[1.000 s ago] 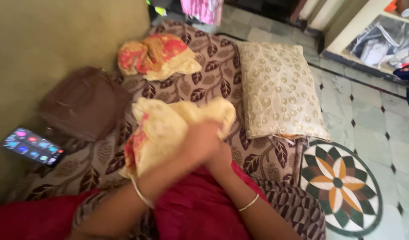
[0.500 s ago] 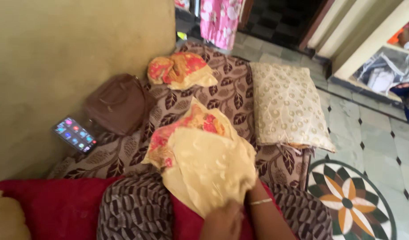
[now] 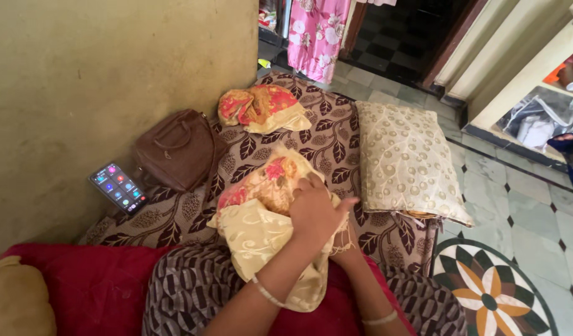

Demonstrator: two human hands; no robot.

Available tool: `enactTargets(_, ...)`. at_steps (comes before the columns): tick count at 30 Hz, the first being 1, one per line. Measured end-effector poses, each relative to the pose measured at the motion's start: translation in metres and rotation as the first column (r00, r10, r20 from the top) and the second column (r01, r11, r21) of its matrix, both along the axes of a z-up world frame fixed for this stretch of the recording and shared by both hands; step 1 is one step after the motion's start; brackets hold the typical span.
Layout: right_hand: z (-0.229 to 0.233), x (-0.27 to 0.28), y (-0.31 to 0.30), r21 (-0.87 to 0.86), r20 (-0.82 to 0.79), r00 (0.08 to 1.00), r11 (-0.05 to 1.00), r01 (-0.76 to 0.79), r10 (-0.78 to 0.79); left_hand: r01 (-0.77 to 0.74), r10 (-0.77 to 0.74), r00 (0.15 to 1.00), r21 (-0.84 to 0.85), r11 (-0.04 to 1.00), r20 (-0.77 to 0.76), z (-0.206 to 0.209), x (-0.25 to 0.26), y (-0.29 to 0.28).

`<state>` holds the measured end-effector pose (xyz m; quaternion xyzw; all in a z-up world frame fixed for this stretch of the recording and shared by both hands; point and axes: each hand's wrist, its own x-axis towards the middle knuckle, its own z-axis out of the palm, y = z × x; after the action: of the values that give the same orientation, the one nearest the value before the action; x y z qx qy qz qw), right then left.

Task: The person puts a pillow into a pillowcase, smooths it, and then places it on the bed. They then pick up another pillow and a pillowcase and put the pillow into the pillowcase.

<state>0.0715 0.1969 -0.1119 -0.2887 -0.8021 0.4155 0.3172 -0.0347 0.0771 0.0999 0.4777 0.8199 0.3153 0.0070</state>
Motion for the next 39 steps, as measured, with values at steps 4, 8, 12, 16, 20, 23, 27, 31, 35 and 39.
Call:
enactTargets(4,0.022,0.051,-0.002,0.015,0.211,0.976,0.999,-0.05,0.045,0.121,-0.122,0.992,-0.07,0.99,-0.019,-0.055,-0.007,0.024)
enactTargets(8,0.033,0.04,-0.013,-0.255,0.143,0.982,0.963,-0.087,0.127,0.361,-0.364,0.903,0.059,0.931,0.23,-0.091,0.018,0.046)
enactTargets(12,0.021,0.043,-0.042,-0.369,0.056,0.983,0.918,-0.145,0.177,0.57,-0.59,0.783,0.155,0.807,0.198,-0.105,0.08,0.057)
enactTargets(16,0.021,0.053,-0.042,-0.412,0.005,0.992,0.904,-0.116,0.13,0.553,-0.585,0.759,0.193,0.811,0.286,-0.125,0.135,-0.006)
enactTargets(20,0.03,0.039,-0.026,-0.442,-0.084,0.996,0.894,-0.07,0.036,0.385,-0.542,0.715,0.398,0.833,0.441,-0.112,0.111,-0.028)
enactTargets(23,0.043,0.03,-0.008,-0.459,-0.15,0.988,0.888,-0.039,-0.035,0.187,-0.392,0.699,0.377,0.907,0.598,-0.101,0.056,-0.033)
enactTargets(27,0.055,0.029,0.001,-0.483,-0.211,0.972,0.876,-0.009,-0.107,-0.304,0.107,0.894,0.413,0.858,0.435,-0.156,-0.091,-0.05)
enactTargets(31,0.059,0.041,0.003,-0.456,-0.07,0.994,0.889,0.043,-0.084,-0.163,0.166,0.764,-0.062,0.985,0.623,-0.277,-0.163,-0.019)
enactTargets(35,0.061,0.095,-0.025,-0.296,0.423,0.906,0.94,0.172,-0.033,0.004,-0.108,0.463,0.12,0.993,0.88,-0.317,-0.167,0.004)
enactTargets(39,0.095,0.089,-0.071,-0.023,0.734,0.677,0.993,0.113,-0.06,-0.037,-0.175,0.035,0.176,0.984,0.984,-0.276,-0.15,0.002)
